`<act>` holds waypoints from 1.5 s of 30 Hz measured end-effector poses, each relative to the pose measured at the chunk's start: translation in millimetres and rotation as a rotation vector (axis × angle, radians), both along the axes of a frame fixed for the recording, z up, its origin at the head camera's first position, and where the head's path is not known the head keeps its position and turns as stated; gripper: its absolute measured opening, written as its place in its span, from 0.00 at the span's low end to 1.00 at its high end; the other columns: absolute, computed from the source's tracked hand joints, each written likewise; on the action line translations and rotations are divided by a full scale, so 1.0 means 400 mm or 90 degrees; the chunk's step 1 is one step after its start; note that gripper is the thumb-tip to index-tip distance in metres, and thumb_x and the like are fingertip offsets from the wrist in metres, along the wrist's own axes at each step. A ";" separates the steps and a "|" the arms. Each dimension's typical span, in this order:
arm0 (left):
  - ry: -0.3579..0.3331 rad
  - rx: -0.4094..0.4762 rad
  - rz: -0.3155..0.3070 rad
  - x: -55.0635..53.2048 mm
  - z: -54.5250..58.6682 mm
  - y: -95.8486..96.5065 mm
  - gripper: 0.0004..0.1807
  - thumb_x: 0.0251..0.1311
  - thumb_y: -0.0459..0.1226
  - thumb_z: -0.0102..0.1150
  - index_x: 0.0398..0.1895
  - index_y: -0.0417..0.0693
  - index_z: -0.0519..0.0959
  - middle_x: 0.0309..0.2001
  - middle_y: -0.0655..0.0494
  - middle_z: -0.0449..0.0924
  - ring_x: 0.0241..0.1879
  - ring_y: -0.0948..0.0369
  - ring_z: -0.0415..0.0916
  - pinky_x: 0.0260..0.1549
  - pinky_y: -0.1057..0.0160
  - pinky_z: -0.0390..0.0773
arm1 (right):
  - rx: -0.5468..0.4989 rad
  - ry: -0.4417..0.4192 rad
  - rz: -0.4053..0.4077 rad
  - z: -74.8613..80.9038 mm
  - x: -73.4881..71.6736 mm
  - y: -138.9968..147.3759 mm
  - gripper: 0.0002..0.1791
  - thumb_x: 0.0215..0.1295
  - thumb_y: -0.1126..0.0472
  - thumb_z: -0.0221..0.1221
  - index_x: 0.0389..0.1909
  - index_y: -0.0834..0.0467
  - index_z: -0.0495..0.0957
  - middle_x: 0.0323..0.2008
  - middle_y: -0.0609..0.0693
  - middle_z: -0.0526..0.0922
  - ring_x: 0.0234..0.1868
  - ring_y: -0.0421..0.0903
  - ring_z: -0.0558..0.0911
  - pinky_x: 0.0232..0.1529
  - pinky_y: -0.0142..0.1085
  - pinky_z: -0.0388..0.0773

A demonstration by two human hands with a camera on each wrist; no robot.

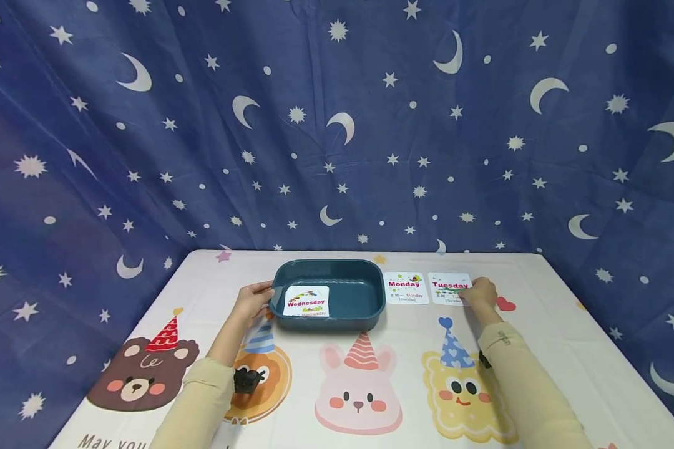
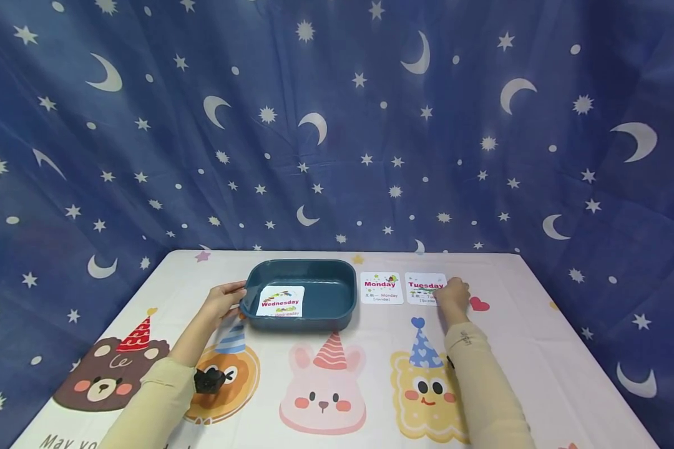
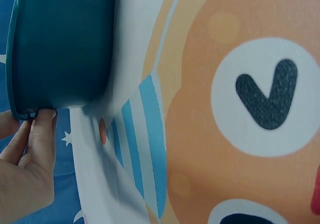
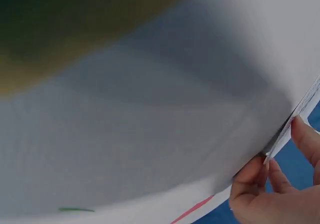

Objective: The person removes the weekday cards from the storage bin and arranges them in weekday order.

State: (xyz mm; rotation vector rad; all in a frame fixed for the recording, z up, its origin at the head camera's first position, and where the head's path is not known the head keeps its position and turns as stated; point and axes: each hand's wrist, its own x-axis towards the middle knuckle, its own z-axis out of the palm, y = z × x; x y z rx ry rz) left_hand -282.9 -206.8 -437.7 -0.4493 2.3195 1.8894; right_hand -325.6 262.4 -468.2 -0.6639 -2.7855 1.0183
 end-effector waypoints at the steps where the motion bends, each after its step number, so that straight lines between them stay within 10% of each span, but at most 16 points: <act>1: 0.000 0.000 0.000 0.000 0.000 0.001 0.22 0.68 0.31 0.45 0.65 0.34 0.65 0.63 0.36 0.67 0.55 0.51 0.72 0.51 0.59 0.78 | 0.008 -0.012 0.001 0.002 0.001 0.001 0.23 0.53 0.66 0.61 0.46 0.77 0.70 0.47 0.74 0.71 0.50 0.68 0.70 0.54 0.55 0.67; 14: -0.005 0.007 0.006 0.001 0.000 0.003 0.22 0.68 0.31 0.45 0.65 0.35 0.64 0.63 0.36 0.66 0.58 0.48 0.70 0.53 0.57 0.77 | -0.038 -0.095 0.081 0.026 0.010 0.035 0.30 0.60 0.60 0.58 0.55 0.78 0.62 0.55 0.73 0.67 0.55 0.65 0.68 0.60 0.53 0.66; 31: -0.017 -0.001 -0.008 0.000 0.004 -0.001 0.23 0.68 0.32 0.47 0.65 0.36 0.64 0.64 0.36 0.66 0.49 0.56 0.75 0.41 0.67 0.80 | -0.209 -0.043 0.079 -0.004 0.028 0.074 0.31 0.60 0.66 0.50 0.62 0.76 0.55 0.63 0.74 0.58 0.63 0.66 0.60 0.66 0.53 0.59; 45: -0.017 -0.003 -0.015 0.006 0.003 -0.004 0.23 0.68 0.32 0.46 0.65 0.35 0.64 0.63 0.36 0.66 0.46 0.59 0.75 0.36 0.71 0.80 | -0.173 0.091 0.027 0.025 0.058 0.006 0.19 0.61 0.65 0.48 0.51 0.71 0.71 0.43 0.70 0.77 0.32 0.48 0.75 0.23 0.27 0.69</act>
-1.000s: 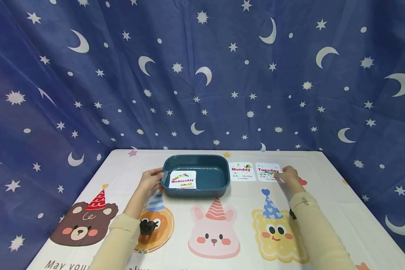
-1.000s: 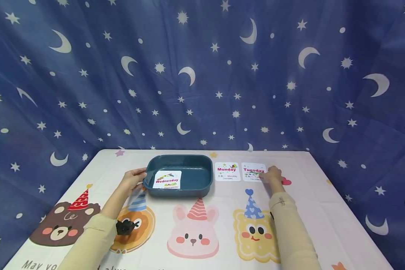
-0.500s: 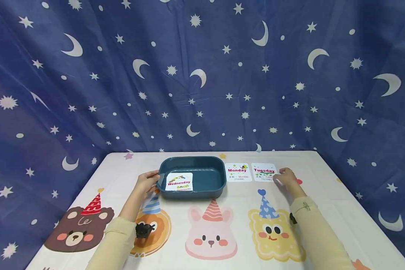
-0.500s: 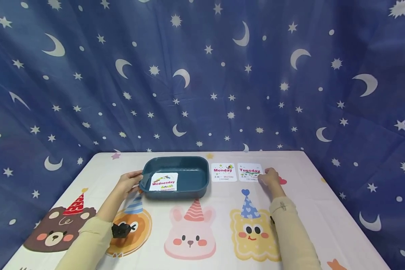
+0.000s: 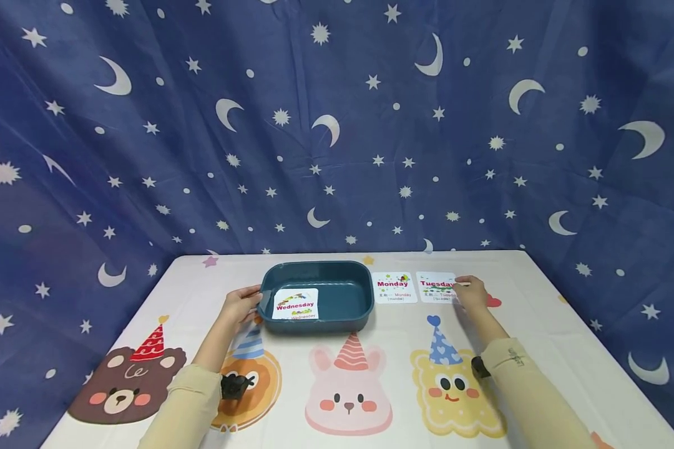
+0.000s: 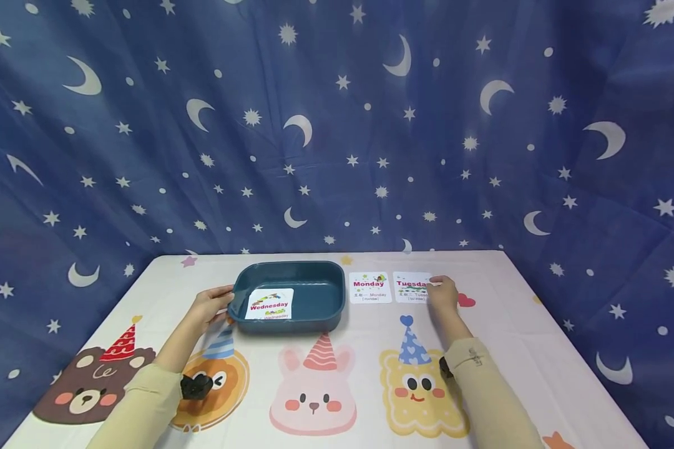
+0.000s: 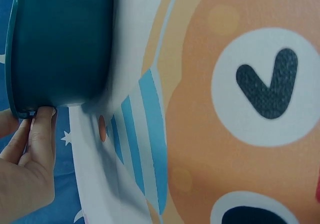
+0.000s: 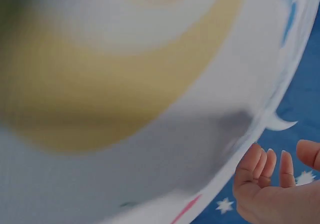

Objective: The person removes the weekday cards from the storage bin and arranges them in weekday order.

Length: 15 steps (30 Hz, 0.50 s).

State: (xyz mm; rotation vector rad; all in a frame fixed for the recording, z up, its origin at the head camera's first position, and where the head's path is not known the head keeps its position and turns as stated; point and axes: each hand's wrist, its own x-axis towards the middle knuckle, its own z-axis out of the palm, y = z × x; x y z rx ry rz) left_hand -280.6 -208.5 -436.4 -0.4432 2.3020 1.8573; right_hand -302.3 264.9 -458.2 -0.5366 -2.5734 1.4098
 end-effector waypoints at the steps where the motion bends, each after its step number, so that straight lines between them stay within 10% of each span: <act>1: 0.001 0.002 0.000 0.000 0.001 0.000 0.23 0.68 0.32 0.46 0.65 0.35 0.64 0.63 0.36 0.65 0.46 0.58 0.75 0.36 0.71 0.81 | -0.005 0.004 0.006 0.004 0.000 -0.009 0.19 0.62 0.65 0.48 0.51 0.71 0.72 0.42 0.69 0.77 0.31 0.47 0.75 0.23 0.26 0.68; 15: 0.003 0.008 -0.003 -0.004 -0.003 -0.001 0.23 0.68 0.32 0.46 0.66 0.35 0.64 0.64 0.35 0.65 0.49 0.56 0.75 0.37 0.70 0.80 | -0.127 0.032 0.079 0.073 0.034 -0.119 0.19 0.62 0.69 0.45 0.54 0.71 0.70 0.31 0.52 0.72 0.29 0.41 0.73 0.28 0.26 0.74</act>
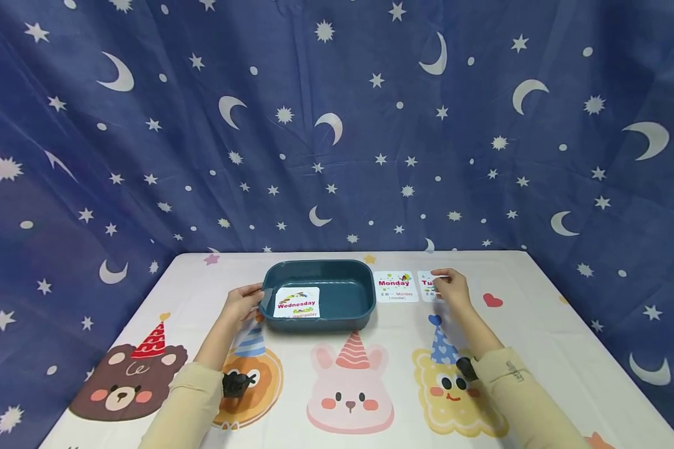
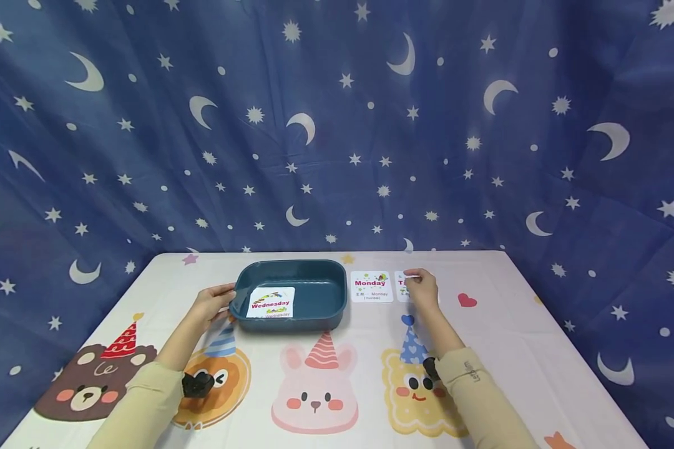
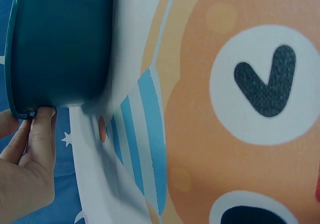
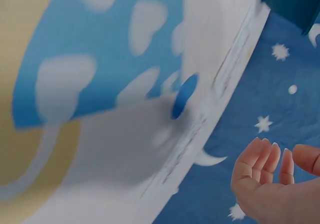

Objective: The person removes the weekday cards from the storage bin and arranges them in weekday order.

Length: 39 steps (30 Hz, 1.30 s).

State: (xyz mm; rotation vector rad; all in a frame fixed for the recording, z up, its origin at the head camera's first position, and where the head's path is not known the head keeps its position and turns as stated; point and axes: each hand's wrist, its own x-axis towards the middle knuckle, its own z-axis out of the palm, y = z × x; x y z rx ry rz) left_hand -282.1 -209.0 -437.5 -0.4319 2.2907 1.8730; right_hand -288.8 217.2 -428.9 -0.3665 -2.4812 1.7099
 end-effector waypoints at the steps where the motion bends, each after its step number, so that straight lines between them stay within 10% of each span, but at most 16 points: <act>1: 0.001 0.000 -0.001 0.000 0.000 0.000 0.23 0.68 0.32 0.46 0.66 0.35 0.64 0.64 0.35 0.65 0.48 0.56 0.76 0.36 0.71 0.80 | -0.011 0.000 0.004 0.004 0.004 -0.008 0.19 0.63 0.69 0.45 0.54 0.71 0.69 0.31 0.51 0.72 0.29 0.41 0.73 0.29 0.27 0.75; 39: -0.002 0.013 0.001 -0.008 0.004 0.001 0.23 0.68 0.31 0.46 0.65 0.35 0.64 0.64 0.36 0.66 0.44 0.60 0.77 0.35 0.71 0.80 | -0.109 0.046 0.221 0.052 0.049 -0.341 0.13 0.65 0.69 0.51 0.49 0.69 0.73 0.40 0.63 0.80 0.28 0.35 0.78 0.41 0.36 0.81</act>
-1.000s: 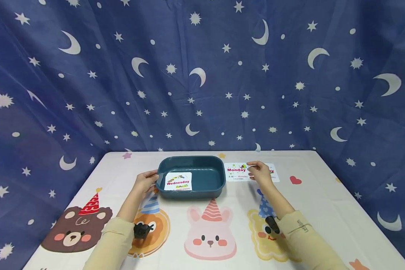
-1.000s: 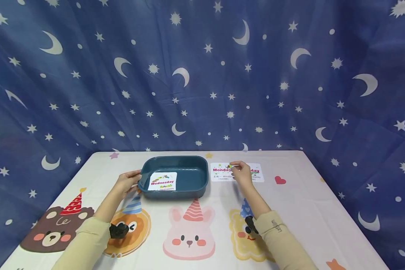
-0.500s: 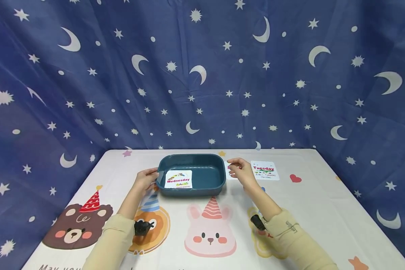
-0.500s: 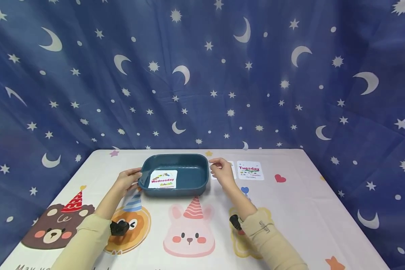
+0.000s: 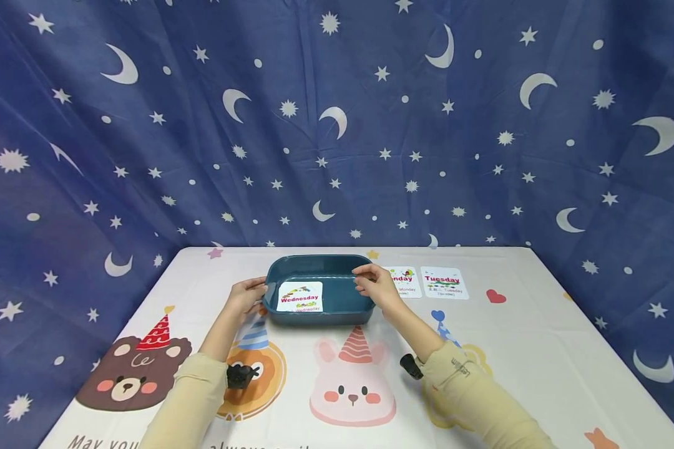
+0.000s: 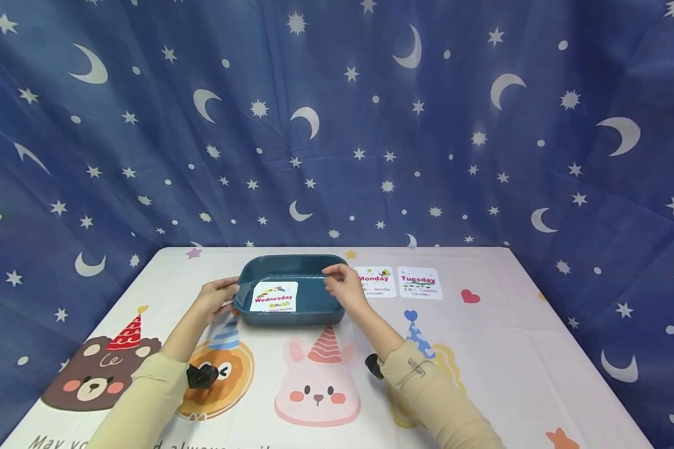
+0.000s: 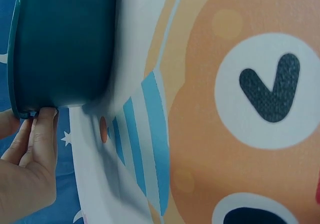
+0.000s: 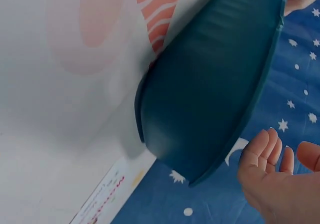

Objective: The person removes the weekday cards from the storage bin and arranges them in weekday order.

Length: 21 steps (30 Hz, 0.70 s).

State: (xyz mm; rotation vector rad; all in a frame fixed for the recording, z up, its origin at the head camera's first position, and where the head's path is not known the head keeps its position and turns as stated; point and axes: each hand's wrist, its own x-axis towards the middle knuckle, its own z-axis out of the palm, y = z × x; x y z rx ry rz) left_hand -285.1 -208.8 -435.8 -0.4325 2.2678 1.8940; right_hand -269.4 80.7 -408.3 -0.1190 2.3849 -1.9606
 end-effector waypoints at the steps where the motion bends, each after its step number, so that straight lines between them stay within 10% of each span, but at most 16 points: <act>1: 0.000 -0.001 0.001 0.000 0.000 0.000 0.23 0.68 0.31 0.46 0.65 0.35 0.64 0.64 0.36 0.66 0.43 0.61 0.77 0.35 0.71 0.80 | 0.003 0.005 0.003 -0.004 -0.003 -0.006 0.13 0.65 0.70 0.51 0.48 0.70 0.74 0.40 0.64 0.80 0.28 0.35 0.78 0.41 0.37 0.81; 17: -0.003 -0.008 0.003 0.008 0.001 -0.005 0.23 0.68 0.31 0.46 0.65 0.36 0.65 0.64 0.36 0.66 0.43 0.62 0.77 0.32 0.73 0.78 | 0.036 -0.021 0.039 -0.026 -0.022 -0.072 0.13 0.65 0.69 0.52 0.48 0.68 0.75 0.38 0.59 0.79 0.41 0.60 0.80 0.41 0.39 0.80; 21: 0.000 -0.004 0.004 0.003 -0.002 -0.004 0.23 0.68 0.31 0.46 0.65 0.36 0.65 0.64 0.36 0.66 0.44 0.59 0.77 0.33 0.73 0.78 | 0.036 -0.029 0.048 -0.021 -0.020 -0.086 0.12 0.65 0.69 0.52 0.48 0.69 0.75 0.37 0.60 0.78 0.33 0.50 0.79 0.45 0.46 0.80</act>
